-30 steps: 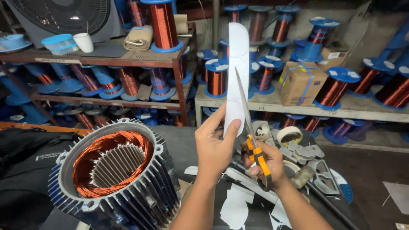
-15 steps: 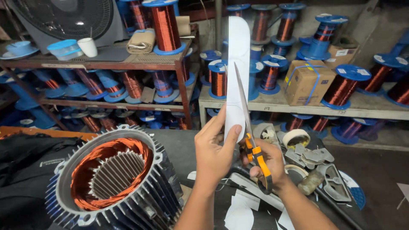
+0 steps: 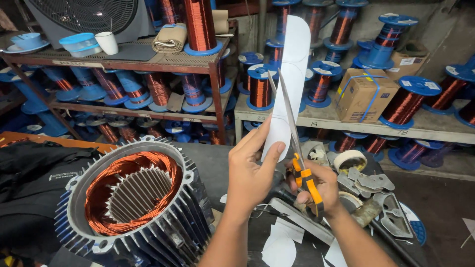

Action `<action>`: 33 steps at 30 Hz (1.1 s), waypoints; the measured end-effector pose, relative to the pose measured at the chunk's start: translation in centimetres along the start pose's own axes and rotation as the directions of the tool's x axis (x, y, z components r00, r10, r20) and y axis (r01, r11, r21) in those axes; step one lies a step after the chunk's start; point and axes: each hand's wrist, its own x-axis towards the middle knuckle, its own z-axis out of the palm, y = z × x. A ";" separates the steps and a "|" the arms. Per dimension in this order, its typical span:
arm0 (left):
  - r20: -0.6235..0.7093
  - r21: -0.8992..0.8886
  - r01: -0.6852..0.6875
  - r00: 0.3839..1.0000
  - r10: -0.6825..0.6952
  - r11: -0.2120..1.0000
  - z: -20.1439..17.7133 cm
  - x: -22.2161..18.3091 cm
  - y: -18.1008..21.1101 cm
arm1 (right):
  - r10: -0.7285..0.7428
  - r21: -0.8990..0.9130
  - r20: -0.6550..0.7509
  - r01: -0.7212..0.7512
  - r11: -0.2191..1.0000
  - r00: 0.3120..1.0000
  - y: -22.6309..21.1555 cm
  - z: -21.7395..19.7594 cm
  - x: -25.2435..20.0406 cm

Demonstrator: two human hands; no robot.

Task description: Cutting and inserting insulation paper into the slots of an electric motor stator

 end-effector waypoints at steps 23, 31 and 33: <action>0.122 0.099 0.010 0.992 -0.022 0.995 -1.8 0.1 0.8 | 0.024 0.022 0.072 -0.025 0.999 0.997 0.4 -0.8 0.4; 0.110 0.117 0.046 0.992 -0.059 0.992 -2.1 0.2 1.3 | 0.019 0.033 0.069 -0.021 0.999 0.997 0.6 -0.5 0.1; 0.099 0.116 0.050 0.993 -0.061 0.992 -2.2 0.2 1.2 | 0.026 0.048 0.071 -0.030 0.998 0.997 1.0 -0.7 -0.2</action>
